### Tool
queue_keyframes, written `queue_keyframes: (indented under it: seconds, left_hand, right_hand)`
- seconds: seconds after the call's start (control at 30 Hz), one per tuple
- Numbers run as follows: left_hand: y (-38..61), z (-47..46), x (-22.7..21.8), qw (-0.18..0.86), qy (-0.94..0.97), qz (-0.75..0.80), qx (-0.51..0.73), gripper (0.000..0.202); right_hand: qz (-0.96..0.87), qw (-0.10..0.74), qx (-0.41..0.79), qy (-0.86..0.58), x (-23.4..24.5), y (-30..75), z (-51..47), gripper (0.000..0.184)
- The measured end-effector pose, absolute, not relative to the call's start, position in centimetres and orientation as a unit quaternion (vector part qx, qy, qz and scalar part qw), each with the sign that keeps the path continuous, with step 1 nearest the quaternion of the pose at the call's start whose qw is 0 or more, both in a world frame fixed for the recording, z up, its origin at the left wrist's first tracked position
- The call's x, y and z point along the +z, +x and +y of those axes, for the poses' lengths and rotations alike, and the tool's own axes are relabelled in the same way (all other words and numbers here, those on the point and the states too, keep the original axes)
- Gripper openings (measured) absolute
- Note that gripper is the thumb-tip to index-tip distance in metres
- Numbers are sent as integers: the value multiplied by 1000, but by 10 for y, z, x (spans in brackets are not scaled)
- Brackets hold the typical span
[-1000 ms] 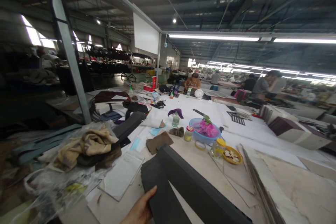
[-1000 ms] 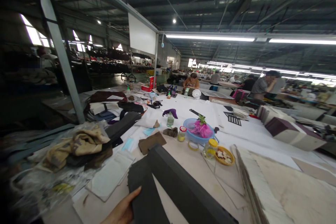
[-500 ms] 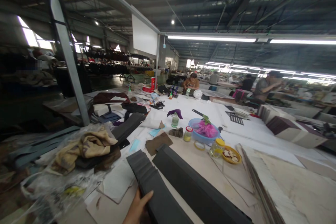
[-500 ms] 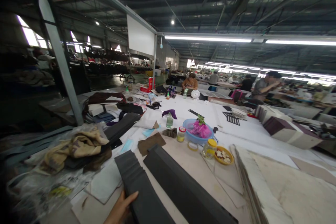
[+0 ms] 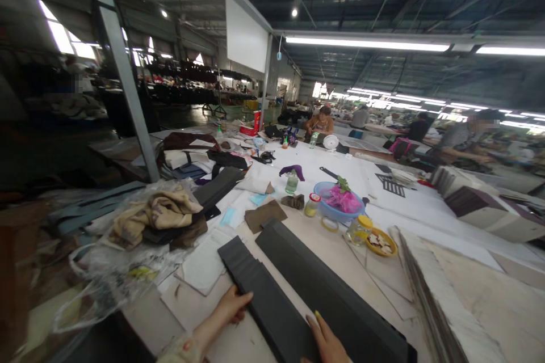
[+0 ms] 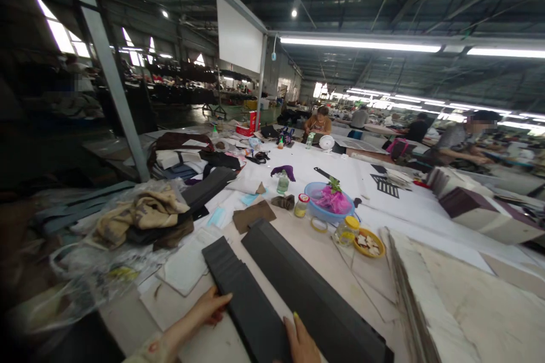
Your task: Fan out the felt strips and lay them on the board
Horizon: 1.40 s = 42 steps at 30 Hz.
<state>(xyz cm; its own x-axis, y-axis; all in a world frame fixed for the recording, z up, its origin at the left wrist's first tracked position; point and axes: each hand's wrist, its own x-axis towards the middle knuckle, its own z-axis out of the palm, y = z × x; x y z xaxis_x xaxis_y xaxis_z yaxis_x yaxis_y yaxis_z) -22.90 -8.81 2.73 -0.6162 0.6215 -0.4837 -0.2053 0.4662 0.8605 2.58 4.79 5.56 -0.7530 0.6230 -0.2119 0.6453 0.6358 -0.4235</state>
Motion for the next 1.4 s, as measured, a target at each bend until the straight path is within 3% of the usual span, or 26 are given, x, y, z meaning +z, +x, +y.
queue_keyframes:
  seconds: [0.13, 0.27, 0.6, 1.07, 1.4]
  left_hand:
    - [-238, -98, 41, 294, 309, 848, 315, 26]
    - [-245, -114, 43, 251, 338, 849, 318, 13]
    - [-247, -102, 58, 119, 435, 831, 326, 24]
    - [-243, -95, 51, 123, 433, 837, 310, 30]
    - [-245, -87, 66, 146, 389, 880, 232, 35]
  right_hand:
    - [935, 4, -170, 312, 43, 10, 21, 78]
    - [943, -30, -134, 304, 31, 11, 13, 76]
    - [946, -60, -114, 299, 24, 14, 15, 72]
    - [951, -71, -125, 274, 27, 17, 16, 70]
    - [949, -65, -125, 281, 25, 14, 15, 69]
